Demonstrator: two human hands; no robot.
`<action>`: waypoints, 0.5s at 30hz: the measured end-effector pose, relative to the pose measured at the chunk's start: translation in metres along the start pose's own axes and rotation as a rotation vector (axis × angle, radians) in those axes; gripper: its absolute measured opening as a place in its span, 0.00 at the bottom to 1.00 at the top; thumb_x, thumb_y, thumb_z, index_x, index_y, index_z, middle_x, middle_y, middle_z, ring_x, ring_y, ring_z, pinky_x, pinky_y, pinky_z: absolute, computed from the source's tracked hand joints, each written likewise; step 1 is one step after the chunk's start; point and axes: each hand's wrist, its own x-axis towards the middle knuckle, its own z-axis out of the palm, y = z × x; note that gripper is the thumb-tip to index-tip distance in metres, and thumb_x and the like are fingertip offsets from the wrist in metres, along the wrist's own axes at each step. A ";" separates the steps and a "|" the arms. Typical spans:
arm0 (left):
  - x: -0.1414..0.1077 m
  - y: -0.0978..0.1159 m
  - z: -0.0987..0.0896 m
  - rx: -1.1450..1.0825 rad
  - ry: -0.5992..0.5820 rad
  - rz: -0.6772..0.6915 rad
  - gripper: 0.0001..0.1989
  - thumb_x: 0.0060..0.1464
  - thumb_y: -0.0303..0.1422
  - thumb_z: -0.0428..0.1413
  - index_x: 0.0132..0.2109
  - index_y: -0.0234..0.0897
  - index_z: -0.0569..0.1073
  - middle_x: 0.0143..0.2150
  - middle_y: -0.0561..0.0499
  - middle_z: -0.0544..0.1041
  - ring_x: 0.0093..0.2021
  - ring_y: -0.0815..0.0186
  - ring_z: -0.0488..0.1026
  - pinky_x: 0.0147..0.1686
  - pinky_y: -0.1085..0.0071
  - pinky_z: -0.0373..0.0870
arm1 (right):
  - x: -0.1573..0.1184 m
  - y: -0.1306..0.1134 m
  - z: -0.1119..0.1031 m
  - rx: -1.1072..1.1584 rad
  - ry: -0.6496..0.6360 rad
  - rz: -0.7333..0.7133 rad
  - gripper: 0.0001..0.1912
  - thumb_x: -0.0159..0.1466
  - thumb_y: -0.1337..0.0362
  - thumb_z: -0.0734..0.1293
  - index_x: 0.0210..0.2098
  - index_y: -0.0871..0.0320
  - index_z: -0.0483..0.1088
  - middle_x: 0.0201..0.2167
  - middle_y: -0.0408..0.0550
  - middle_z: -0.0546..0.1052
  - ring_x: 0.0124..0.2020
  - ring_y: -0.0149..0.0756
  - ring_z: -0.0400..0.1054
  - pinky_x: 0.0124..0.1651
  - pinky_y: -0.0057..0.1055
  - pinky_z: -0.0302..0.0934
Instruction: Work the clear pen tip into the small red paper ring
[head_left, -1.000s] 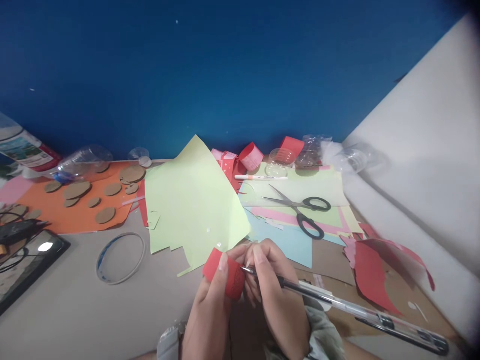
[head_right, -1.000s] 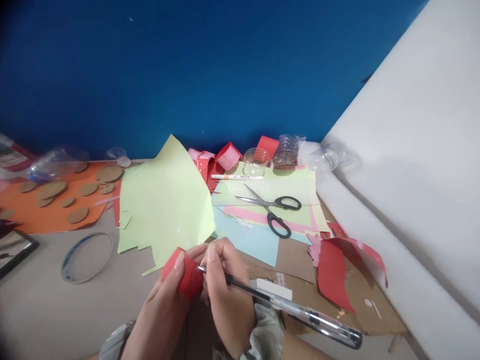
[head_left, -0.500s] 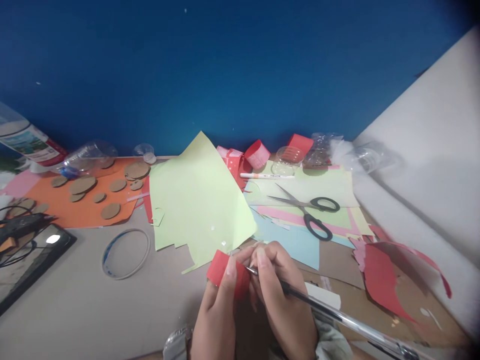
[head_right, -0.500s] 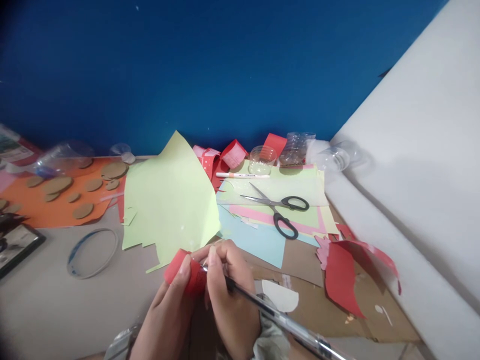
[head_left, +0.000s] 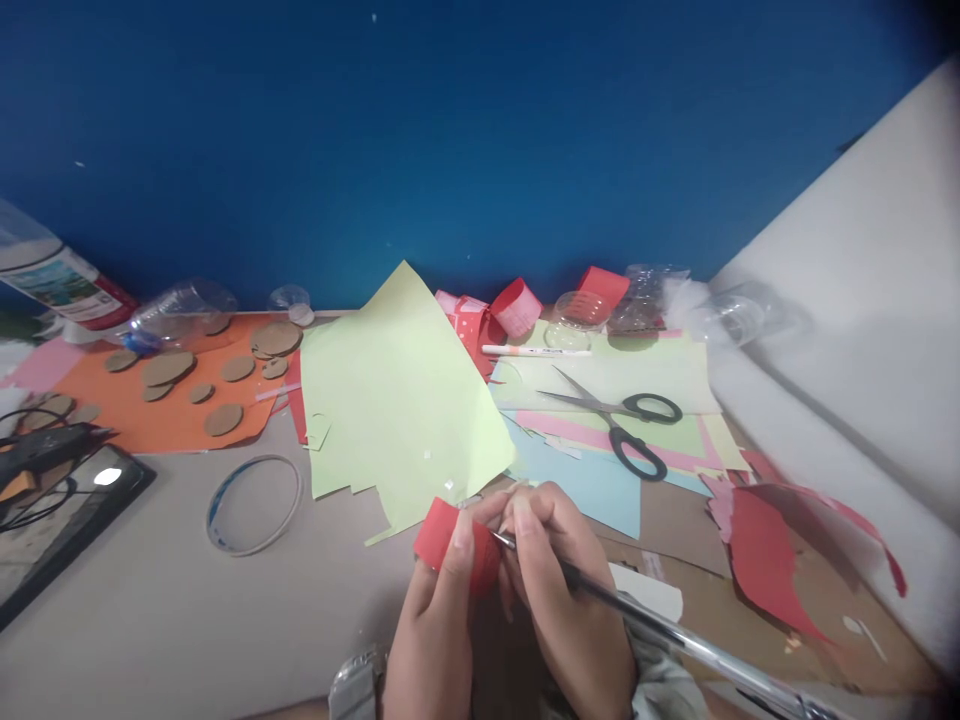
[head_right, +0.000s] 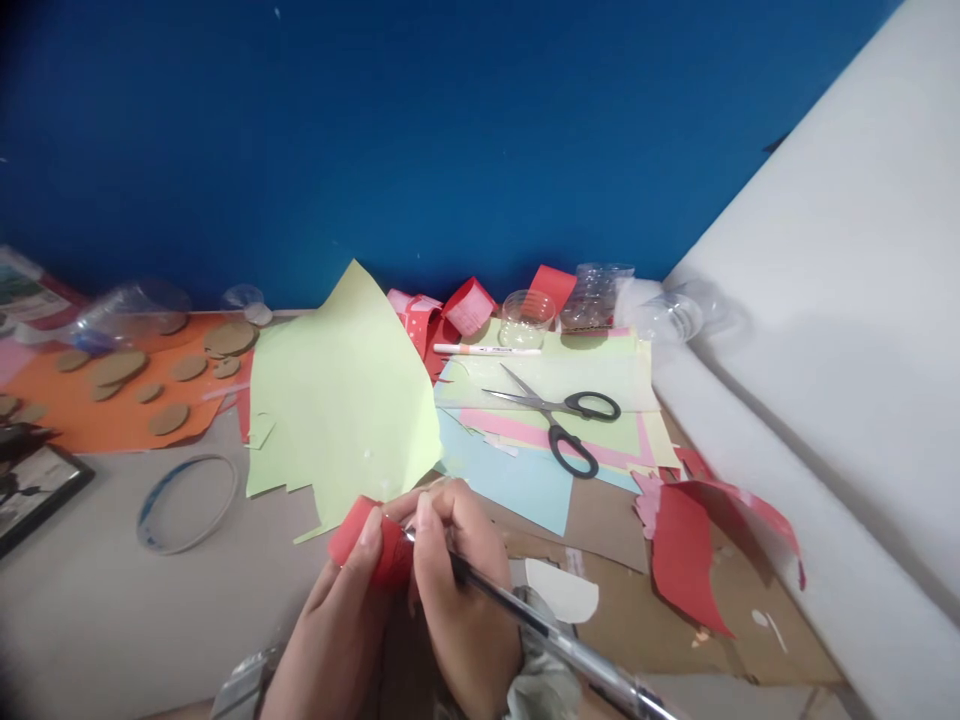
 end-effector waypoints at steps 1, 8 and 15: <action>0.000 0.000 0.000 0.005 0.009 -0.005 0.19 0.72 0.42 0.63 0.64 0.42 0.79 0.67 0.43 0.80 0.59 0.52 0.81 0.58 0.49 0.83 | 0.000 0.000 0.001 -0.012 0.021 -0.032 0.24 0.82 0.47 0.63 0.35 0.51 0.78 0.32 0.46 0.82 0.25 0.34 0.69 0.29 0.30 0.67; 0.002 -0.001 0.002 0.004 0.024 -0.010 0.20 0.72 0.42 0.64 0.65 0.41 0.78 0.67 0.42 0.80 0.59 0.51 0.82 0.58 0.48 0.83 | 0.006 -0.011 0.000 -0.037 -0.040 -0.068 0.25 0.81 0.46 0.64 0.31 0.51 0.75 0.27 0.45 0.81 0.23 0.34 0.71 0.28 0.29 0.67; -0.002 -0.006 -0.003 0.046 0.090 -0.066 0.17 0.72 0.47 0.62 0.59 0.46 0.85 0.66 0.44 0.84 0.70 0.44 0.76 0.74 0.45 0.71 | 0.006 -0.013 -0.001 -0.043 -0.018 -0.058 0.24 0.81 0.47 0.64 0.32 0.51 0.74 0.29 0.46 0.81 0.24 0.33 0.70 0.29 0.29 0.68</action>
